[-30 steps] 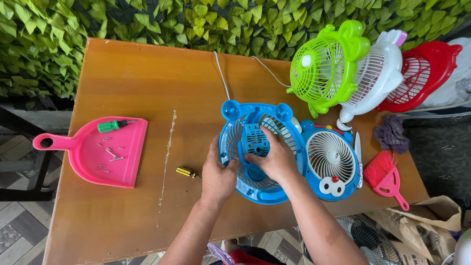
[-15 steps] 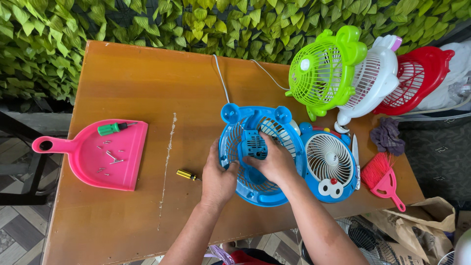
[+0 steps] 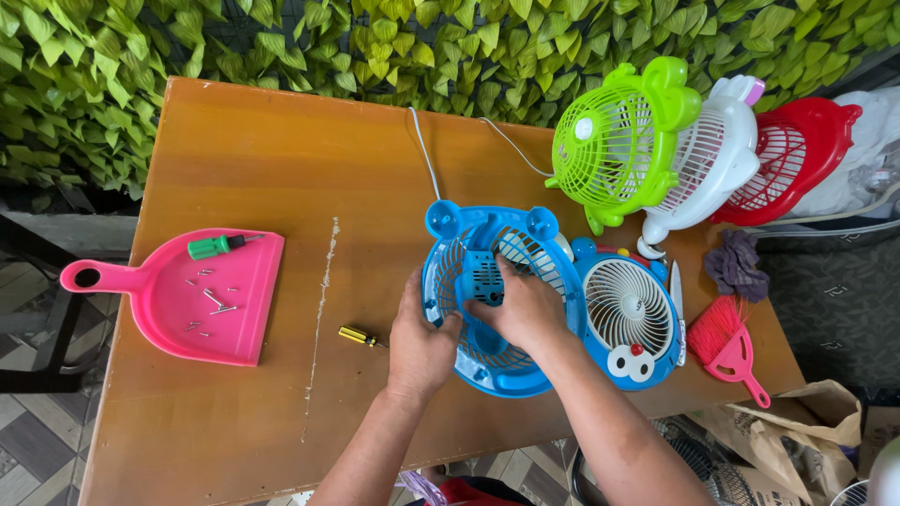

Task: The person assembles a small blue portable fan on a wooden table. They use a screwdriver to tighten screws into the fan's cage, attach the fan blade to the motor, and then secure the front cover to complete the assembly.

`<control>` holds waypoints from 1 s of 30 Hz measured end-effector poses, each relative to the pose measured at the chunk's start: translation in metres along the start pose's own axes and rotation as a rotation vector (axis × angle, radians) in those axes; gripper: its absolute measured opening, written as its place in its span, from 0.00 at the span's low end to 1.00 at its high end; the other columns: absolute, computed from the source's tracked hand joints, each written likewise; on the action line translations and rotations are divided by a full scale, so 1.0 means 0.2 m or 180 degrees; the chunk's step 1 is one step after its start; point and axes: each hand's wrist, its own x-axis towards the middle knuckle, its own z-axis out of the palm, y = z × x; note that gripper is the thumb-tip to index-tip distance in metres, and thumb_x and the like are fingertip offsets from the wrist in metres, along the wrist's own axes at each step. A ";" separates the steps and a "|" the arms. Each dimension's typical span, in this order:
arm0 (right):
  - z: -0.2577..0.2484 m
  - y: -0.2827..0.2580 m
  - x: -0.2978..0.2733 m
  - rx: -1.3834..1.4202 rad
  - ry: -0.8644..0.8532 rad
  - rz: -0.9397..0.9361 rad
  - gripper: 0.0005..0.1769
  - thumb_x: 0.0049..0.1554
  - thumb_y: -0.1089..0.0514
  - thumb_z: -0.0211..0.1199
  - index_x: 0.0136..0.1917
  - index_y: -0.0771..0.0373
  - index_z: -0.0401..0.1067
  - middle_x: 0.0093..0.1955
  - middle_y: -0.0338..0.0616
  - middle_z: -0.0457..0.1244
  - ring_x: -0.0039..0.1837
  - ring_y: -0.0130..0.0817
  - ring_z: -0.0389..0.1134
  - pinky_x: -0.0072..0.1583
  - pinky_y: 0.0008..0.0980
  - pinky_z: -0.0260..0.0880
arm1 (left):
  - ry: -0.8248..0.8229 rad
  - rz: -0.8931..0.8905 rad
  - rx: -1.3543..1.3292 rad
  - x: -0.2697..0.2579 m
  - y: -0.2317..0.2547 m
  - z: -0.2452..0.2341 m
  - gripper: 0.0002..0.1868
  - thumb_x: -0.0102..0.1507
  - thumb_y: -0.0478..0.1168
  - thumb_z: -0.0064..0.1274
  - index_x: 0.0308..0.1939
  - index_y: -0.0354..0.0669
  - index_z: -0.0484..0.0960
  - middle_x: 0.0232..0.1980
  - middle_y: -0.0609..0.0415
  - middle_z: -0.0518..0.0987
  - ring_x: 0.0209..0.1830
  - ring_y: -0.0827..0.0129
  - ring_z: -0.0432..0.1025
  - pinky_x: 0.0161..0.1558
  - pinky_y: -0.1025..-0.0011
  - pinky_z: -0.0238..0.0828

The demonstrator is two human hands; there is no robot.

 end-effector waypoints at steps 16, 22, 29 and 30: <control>0.01 0.05 0.03 -0.0358 -0.0374 -0.0130 0.63 0.46 0.24 0.65 0.81 0.59 0.47 0.65 0.57 0.65 0.60 0.53 0.71 0.58 0.47 0.73 | -0.0005 -0.0165 0.0061 0.01 0.01 -0.02 0.42 0.57 0.36 0.57 0.75 0.38 0.58 0.57 0.42 0.82 0.53 0.59 0.81 0.54 0.65 0.76; 0.03 0.14 0.07 -0.0063 -0.0405 -0.0234 0.47 0.60 0.27 0.50 0.82 0.51 0.46 0.61 0.60 0.66 0.59 0.59 0.70 0.57 0.50 0.70 | 0.0353 0.0587 0.0628 0.00 0.09 -0.08 0.46 0.54 0.36 0.61 0.74 0.37 0.57 0.62 0.36 0.75 0.59 0.45 0.72 0.54 0.55 0.73; -0.03 0.24 0.06 0.1001 -0.0585 0.0075 0.32 0.63 0.41 0.50 0.78 0.49 0.61 0.44 0.57 0.73 0.45 0.47 0.75 0.52 0.41 0.73 | -0.0185 0.2164 0.2439 0.08 0.21 -0.01 0.27 0.62 0.42 0.58 0.64 0.45 0.73 0.55 0.45 0.80 0.58 0.49 0.75 0.57 0.51 0.74; -0.03 0.24 0.06 0.1086 -0.0730 0.0094 0.30 0.63 0.43 0.51 0.76 0.49 0.64 0.43 0.55 0.73 0.42 0.44 0.76 0.50 0.39 0.74 | -0.0486 0.1617 0.2505 0.12 0.22 0.05 0.25 0.63 0.43 0.57 0.63 0.42 0.73 0.57 0.42 0.79 0.57 0.47 0.76 0.55 0.52 0.75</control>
